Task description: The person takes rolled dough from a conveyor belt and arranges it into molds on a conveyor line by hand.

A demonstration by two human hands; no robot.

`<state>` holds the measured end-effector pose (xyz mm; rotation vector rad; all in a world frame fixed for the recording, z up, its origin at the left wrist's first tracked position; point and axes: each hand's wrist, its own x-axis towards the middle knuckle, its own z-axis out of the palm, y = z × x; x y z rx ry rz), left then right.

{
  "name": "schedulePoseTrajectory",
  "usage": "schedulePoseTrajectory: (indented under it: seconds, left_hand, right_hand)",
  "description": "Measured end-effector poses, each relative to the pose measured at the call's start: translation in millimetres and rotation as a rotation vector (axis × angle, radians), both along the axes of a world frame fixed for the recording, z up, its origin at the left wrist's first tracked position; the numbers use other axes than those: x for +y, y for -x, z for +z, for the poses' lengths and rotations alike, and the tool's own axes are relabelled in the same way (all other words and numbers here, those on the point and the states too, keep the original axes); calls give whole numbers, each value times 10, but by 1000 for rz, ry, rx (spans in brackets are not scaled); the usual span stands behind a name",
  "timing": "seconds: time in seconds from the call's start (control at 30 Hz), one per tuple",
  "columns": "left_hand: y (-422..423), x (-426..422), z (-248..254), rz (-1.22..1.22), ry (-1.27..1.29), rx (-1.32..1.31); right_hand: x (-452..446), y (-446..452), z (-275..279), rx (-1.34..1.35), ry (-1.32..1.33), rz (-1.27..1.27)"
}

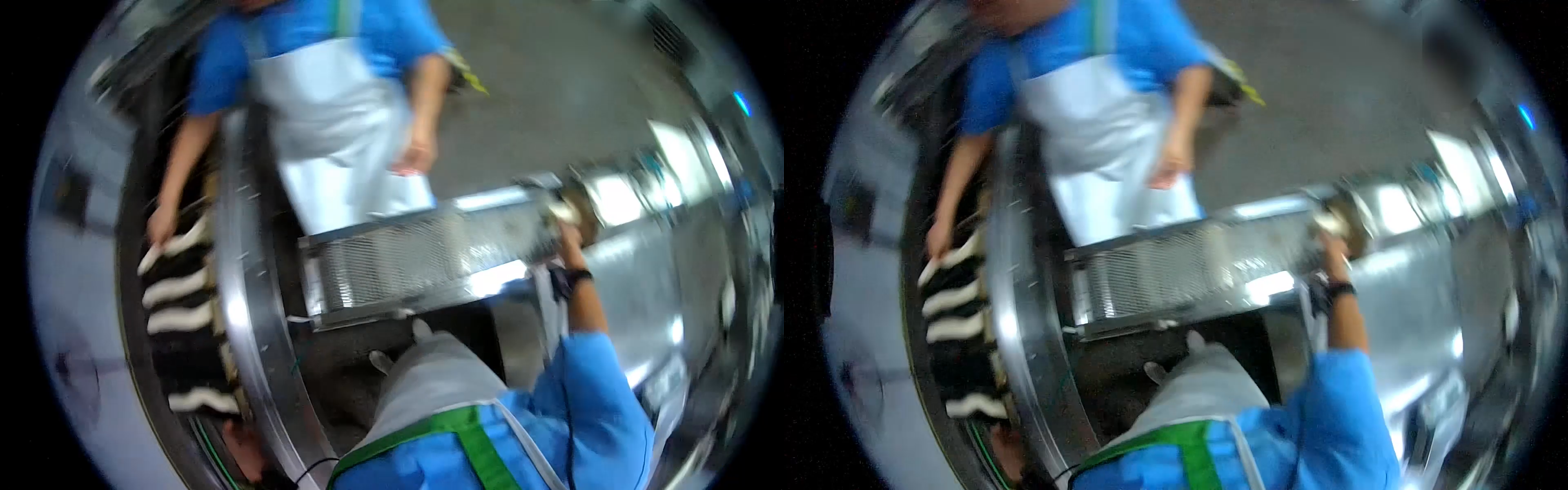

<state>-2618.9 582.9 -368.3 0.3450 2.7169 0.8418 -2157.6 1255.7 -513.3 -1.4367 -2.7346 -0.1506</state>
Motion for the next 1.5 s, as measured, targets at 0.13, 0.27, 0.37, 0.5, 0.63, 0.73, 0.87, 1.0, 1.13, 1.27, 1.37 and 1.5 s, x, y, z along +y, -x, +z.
schedulePoseTrajectory:
  seconds: [0.13,0.27,0.37,0.5,0.63,0.73,0.87,1.0,1.13,1.27,1.37,1.5]
  left_hand:
    - [-100,156,90,492,-827,-432]
    - [-161,29,144,518,-1087,-444]
    - [-157,201,393,495,-981,-415]
    - [-416,200,717,573,-937,-367]
    - [-429,-395,94,689,-1176,-504]
    - [-408,-565,115,591,-1055,-550]
    - [-492,-687,151,660,-1049,-674]
    - [-811,-944,147,671,-936,-535]
    - [-1119,-1054,274,486,-960,-385]
    - [-1348,-1003,604,829,-1031,-336]
    - [-1559,-1114,784,751,-930,-183]
    - [-1517,-1278,999,407,-530,-52]
  right_hand:
    - [-24,-272,219,-179,368,-436]
    - [294,-531,-275,475,460,-457]
    - [294,-518,-386,1094,848,-422]
    - [-441,-351,363,1448,1278,-427]
    - [-1000,-403,1196,1469,1298,-277]
    - [-1312,-36,1900,1296,1414,-36]
    - [-2119,866,2590,1358,1309,48]
    - [-3261,1815,3175,1344,1090,255]
    - [-3764,2842,3299,704,1639,787]
    - [-5018,3976,3310,335,1959,975]
    - [-5589,4512,2360,219,1141,1372]
    - [-5507,4440,2234,-96,1227,1497]
